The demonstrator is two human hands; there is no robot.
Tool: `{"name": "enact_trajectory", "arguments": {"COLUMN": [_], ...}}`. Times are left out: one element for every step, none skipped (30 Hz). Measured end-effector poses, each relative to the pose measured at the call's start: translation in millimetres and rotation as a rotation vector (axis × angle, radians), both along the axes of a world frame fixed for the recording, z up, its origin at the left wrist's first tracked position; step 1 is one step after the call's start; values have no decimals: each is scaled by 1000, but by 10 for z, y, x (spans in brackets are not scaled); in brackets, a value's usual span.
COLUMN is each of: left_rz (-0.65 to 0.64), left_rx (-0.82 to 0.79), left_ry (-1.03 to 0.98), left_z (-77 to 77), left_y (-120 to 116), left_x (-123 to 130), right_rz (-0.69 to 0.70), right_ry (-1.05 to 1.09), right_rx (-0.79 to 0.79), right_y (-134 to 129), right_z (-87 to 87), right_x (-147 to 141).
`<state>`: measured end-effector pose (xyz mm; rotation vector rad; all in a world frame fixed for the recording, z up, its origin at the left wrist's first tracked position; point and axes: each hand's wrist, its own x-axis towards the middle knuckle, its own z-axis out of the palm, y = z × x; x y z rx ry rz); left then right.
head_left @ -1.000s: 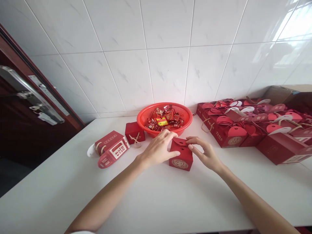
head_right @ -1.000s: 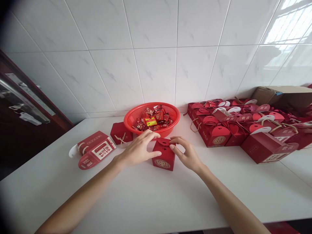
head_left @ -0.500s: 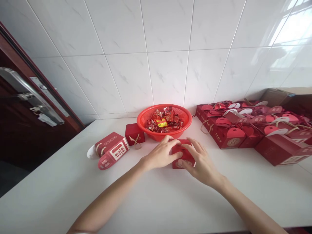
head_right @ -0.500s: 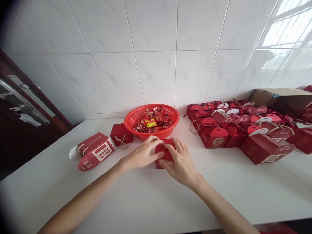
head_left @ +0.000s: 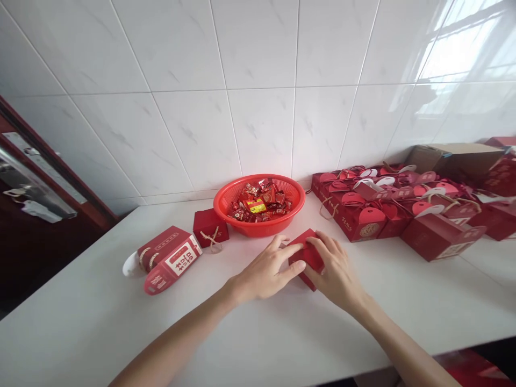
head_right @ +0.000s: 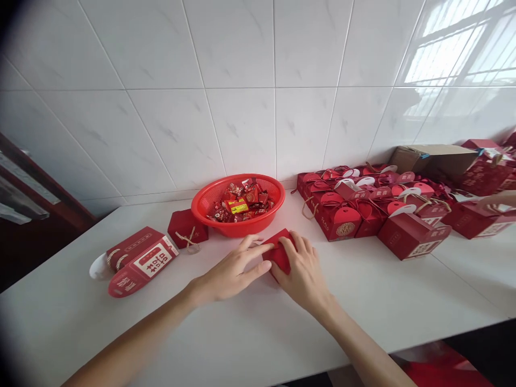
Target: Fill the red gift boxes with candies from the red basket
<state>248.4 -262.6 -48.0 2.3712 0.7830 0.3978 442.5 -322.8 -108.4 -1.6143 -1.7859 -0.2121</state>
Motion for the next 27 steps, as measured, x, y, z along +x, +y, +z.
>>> {"name": "enact_trajectory", "arguments": {"left_rz": [1, 11, 25, 40, 53, 64, 72, 80, 88, 96, 104, 109, 113, 114, 115, 114, 114, 113, 114, 114, 115, 116, 116, 117, 118, 122, 132], "left_rx": [-10, -8, 1, 14, 26, 36, 46, 57, 70, 81, 91, 99, 105, 109, 113, 115, 116, 118, 119, 121, 123, 125, 128, 131, 136, 146, 158], "left_ry": [9, 17, 24, 29, 31, 33, 34, 32, 28, 25, 22, 22, 22, 24, 27, 31, 34, 36, 37, 36, 36, 36, 39, 42, 46, 44, 43], "left_z": [32, 66, 102, 136, 168, 196, 218, 234, 245, 253, 257, 261, 264, 268, 274, 279, 284, 289, 292, 294, 296, 298, 303, 311, 324, 344, 371], "left_y": [9, 23, 41, 61, 85, 109, 133, 157, 179, 199, 215, 228, 237, 242, 246, 247, 248, 249, 250, 253, 256, 259, 263, 268, 272, 277, 283], "left_x": [-18, -39, -63, -89, -115, -141, -166, -189, -209, -227, -241, -253, -263, -271, -278, -284, -290, -297, -303, -310, -315, -321, -325, -330, -337, -346, -361], "right_rz": [-23, -57, -102, -161, -221, -282, -338, -393, -448, -494, -523, -539, -545, -542, -534, -526, -521, -520, -524, -530, -536, -543, -549, -555, -559, -562, -561], "right_ry": [9, 18, 24, 30, 36, 35, 30, 21, 17, 14, 10, 0, -14, -30, -47, -63, -75, -83, -86, -85, -80, -75, -68, -63, -59, -58, -59], "right_rx": [24, 48, 75, 106, 137, 163, 184, 202, 219, 232, 236, 237, 239, 243, 250, 260, 271, 278, 283, 283, 281, 279, 277, 280, 285, 297, 311], "right_y": [-31, -71, -117, -168, -219, -267, -308, -338, -357, -364, -360, -347, -329, -308, -289, -274, -264, -261, -265, -273, -285, -299, -312, -323, -331, -333, -331], "right_z": [12, 22, 30, 35, 35, 30, 18, 1, -23, -53, -86, -121, -156, -190, -221, -248, -270, -287, -298, -304, -305, -302, -294, -282, -264, -239, -209], "right_x": [107, 233, 379, 541, 717, 901, 1089, 1275, 1456, 1625, 1778, 1912, 2025, 2115, 2184, 2232, 2262, 2278, 2281, 2274, 2260, 2240, 2214, 2182, 2143, 2097, 2042]}}
